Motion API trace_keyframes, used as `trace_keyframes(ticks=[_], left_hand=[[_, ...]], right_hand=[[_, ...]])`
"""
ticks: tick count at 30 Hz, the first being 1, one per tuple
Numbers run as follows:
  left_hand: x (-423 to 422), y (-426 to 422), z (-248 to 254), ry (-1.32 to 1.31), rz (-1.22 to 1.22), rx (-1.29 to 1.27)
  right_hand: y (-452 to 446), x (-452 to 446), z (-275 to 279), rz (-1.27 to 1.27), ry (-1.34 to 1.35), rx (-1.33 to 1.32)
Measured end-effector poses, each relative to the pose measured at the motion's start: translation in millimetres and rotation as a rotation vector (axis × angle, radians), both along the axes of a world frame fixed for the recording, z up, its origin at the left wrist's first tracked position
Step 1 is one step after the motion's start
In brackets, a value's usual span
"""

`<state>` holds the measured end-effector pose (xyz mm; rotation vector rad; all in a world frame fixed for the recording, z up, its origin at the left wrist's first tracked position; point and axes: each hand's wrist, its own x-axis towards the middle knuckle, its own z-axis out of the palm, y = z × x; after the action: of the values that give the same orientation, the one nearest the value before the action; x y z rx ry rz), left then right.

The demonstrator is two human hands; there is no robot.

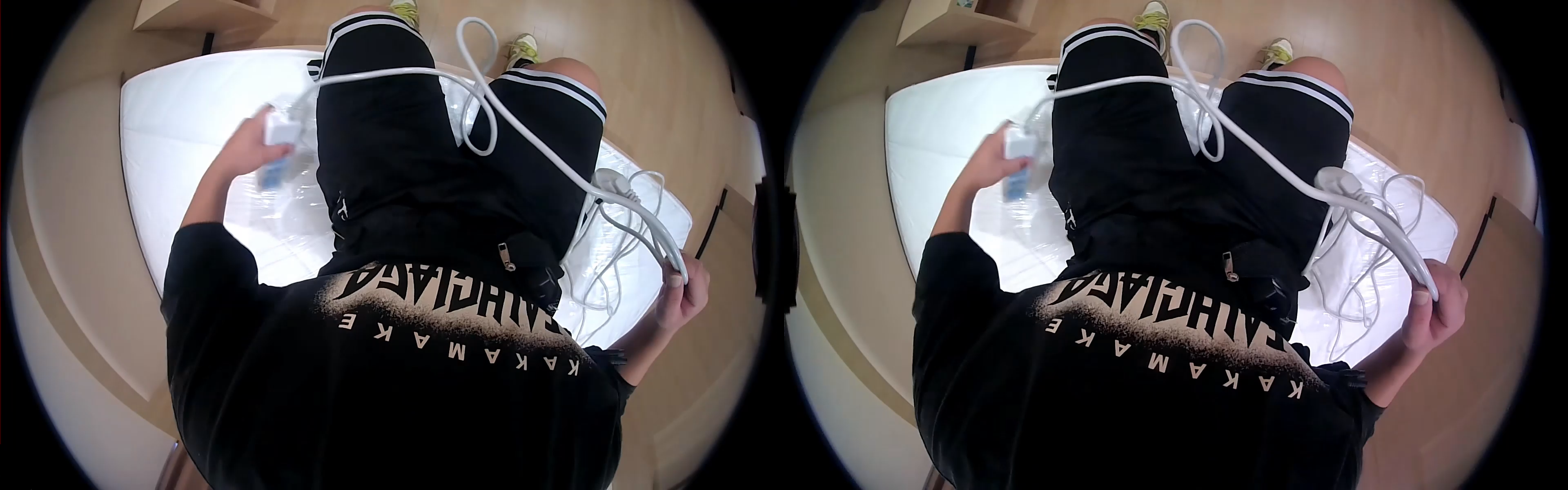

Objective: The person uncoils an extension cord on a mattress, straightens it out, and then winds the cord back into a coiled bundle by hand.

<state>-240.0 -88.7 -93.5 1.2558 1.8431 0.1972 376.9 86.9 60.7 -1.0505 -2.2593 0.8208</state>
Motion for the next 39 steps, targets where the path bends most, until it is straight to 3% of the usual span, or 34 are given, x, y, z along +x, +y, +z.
trace_keyframes(ticks=[2,4,7,8,9,12,15,16,18,21,24,25,28,34,38,39], left_hand=[[-2,0,26,0.333,0.185,0.234],[5,-5,43,0.862,0.379,0.341],[3,-27,7,1.132,-0.016,0.697],[2,-40,-19,1.013,-0.097,0.443],[10,-51,-38,0.985,-0.249,0.438],[55,-50,-40,0.935,-0.217,0.310],[22,-47,-33,0.408,-0.177,0.317],[14,-43,-28,0.380,-0.230,0.193],[15,-27,-9,0.603,-0.390,-0.039],[15,-5,2,0.611,-0.498,-0.114],[-3,-7,-15,0.473,-0.469,0.074],[-7,-6,-15,0.357,-0.421,-0.007],[4,-13,-14,0.338,-0.248,0.039],[17,-26,-25,0.555,-0.320,0.092],[11,-35,-15,0.815,0.047,0.483],[2,-37,-20,0.923,0.007,0.650]], right_hand=[[-2,9,1,-0.041,-0.022,-0.009],[-8,17,-3,-0.136,0.082,-0.071],[-7,23,-8,-0.183,0.151,-0.113],[-5,23,-9,-0.181,0.159,-0.118],[-5,23,-10,-0.170,0.140,-0.132],[-4,21,-7,-0.149,0.060,-0.126],[-6,18,-3,-0.142,-0.028,-0.076],[-6,20,-4,-0.140,-0.021,-0.096],[-3,20,-7,-0.136,-0.023,-0.104],[-4,20,-9,-0.139,-0.040,-0.073],[-8,20,-10,-0.155,-0.020,-0.063],[-10,21,-10,-0.158,-0.018,-0.067],[-13,27,-13,-0.172,0.005,-0.118],[-10,20,-18,-0.166,-0.032,-0.095],[-9,20,-14,-0.177,-0.024,-0.099],[-8,22,-14,-0.160,-0.044,-0.088]])
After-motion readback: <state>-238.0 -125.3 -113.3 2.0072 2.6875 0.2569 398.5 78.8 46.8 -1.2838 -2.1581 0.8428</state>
